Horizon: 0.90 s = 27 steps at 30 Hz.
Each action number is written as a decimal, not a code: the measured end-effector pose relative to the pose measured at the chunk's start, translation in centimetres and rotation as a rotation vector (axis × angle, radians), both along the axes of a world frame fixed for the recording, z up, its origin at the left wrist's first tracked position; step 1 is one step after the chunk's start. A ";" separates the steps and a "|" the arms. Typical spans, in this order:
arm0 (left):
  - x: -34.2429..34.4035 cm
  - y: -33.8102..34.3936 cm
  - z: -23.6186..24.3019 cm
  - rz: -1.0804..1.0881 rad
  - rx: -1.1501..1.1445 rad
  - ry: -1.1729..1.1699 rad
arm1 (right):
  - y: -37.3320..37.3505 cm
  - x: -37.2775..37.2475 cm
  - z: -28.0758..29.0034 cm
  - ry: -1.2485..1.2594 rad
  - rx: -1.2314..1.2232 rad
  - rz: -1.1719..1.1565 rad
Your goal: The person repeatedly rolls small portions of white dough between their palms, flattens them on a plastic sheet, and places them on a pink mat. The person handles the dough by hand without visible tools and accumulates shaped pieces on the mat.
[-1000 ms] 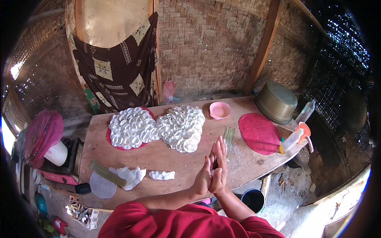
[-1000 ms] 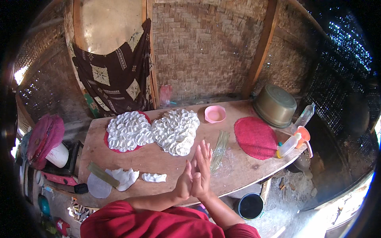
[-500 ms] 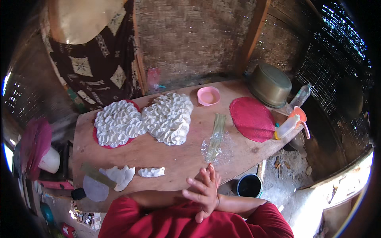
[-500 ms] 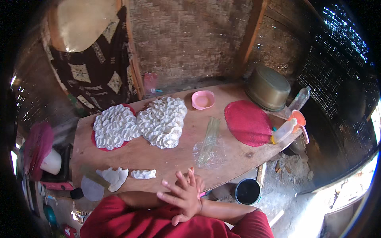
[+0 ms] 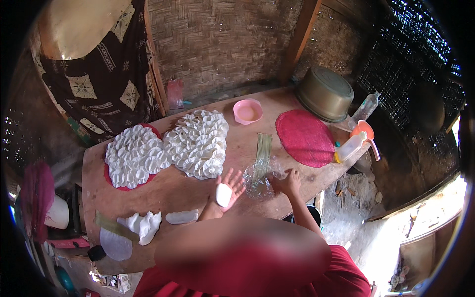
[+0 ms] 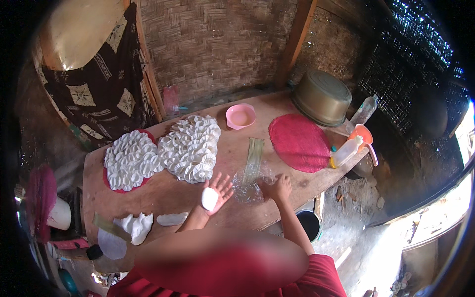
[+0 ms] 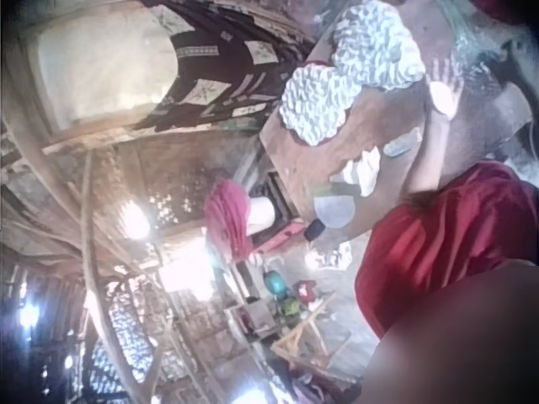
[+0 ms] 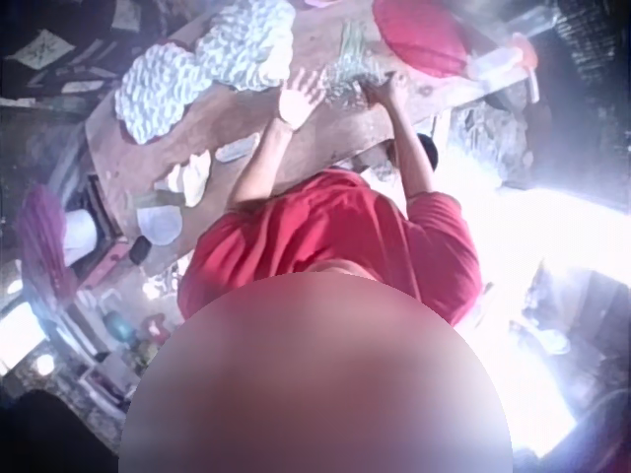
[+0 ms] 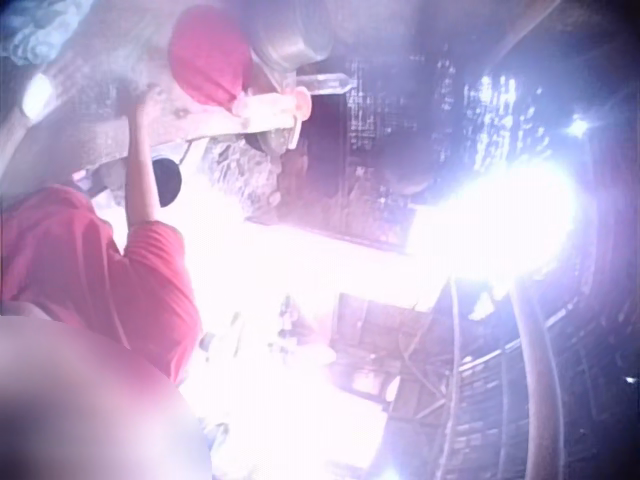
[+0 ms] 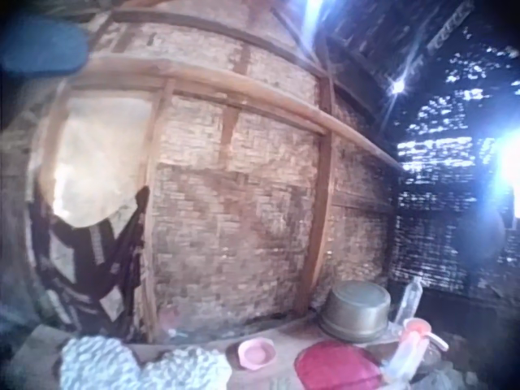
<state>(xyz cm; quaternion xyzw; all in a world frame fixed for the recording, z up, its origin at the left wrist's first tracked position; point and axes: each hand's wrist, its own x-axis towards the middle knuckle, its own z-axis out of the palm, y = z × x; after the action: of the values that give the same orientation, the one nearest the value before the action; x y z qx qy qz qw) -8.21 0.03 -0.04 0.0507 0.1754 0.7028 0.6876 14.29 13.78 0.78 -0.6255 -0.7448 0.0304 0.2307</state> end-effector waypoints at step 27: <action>2.1 2.5 -4.5 -0.316 0.634 -0.374 | -9.0 -7.8 11.1 0.389 -0.549 0.779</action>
<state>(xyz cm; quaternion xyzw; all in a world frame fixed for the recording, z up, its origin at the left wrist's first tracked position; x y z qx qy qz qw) -6.13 2.54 -4.59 0.1582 -0.1883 0.6049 0.7574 6.46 4.75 11.83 -0.3220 -0.8303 0.4243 0.1640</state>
